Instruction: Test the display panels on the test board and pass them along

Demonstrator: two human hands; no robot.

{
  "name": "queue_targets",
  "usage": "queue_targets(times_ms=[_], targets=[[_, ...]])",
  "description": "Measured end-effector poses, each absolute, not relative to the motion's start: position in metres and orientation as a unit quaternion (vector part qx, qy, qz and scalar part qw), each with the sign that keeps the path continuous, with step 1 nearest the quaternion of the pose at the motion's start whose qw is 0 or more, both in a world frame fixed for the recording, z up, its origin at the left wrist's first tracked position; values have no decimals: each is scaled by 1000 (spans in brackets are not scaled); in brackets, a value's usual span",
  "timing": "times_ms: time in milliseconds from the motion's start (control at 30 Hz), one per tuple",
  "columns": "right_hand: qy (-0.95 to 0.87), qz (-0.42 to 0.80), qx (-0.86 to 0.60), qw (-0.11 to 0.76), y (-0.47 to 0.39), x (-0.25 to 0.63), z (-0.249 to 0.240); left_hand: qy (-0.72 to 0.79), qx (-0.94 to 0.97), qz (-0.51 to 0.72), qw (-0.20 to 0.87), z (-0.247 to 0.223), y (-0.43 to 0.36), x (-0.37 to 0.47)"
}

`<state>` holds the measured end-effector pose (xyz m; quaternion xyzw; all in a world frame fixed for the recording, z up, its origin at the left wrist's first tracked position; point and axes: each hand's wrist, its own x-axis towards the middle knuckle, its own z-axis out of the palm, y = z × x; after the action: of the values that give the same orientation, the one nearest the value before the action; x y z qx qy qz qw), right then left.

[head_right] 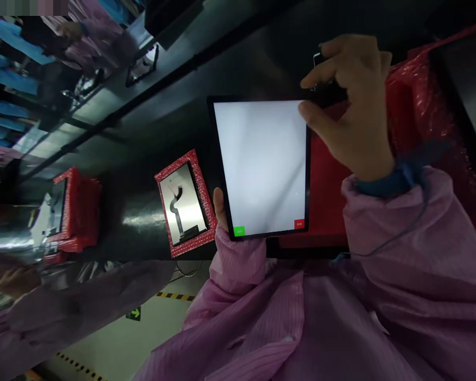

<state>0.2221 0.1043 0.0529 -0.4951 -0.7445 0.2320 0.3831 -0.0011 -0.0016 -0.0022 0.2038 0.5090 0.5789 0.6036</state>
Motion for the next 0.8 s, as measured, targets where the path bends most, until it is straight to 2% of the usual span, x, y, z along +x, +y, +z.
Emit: queue_targets(times_ms=[67, 133, 267, 400, 633, 700, 800], targets=[[-742, 90, -527, 405, 98, 219, 51, 515, 205, 581, 596, -6, -2, -1], [-751, 28, -519, 407, 91, 214, 47, 515, 206, 583, 594, -10, -2, -1], [-831, 71, -410, 369, 75, 190, 38, 504, 239, 583, 591, -16, -1, 0], [-860, 110, -370, 334, 65, 167, 26, 498, 337, 566, 564, -18, 1, 0], [-911, 34, -298, 284, 62, 165, 19, 590, 467, 485, 445, -32, 4, -4], [-915, 18, -279, 291, 63, 167, 20, 606, 481, 463, 433, -37, 3, -6], [-888, 46, -294, 350, 68, 171, 17, 589, 514, 458, 424, -41, 1, -9]])
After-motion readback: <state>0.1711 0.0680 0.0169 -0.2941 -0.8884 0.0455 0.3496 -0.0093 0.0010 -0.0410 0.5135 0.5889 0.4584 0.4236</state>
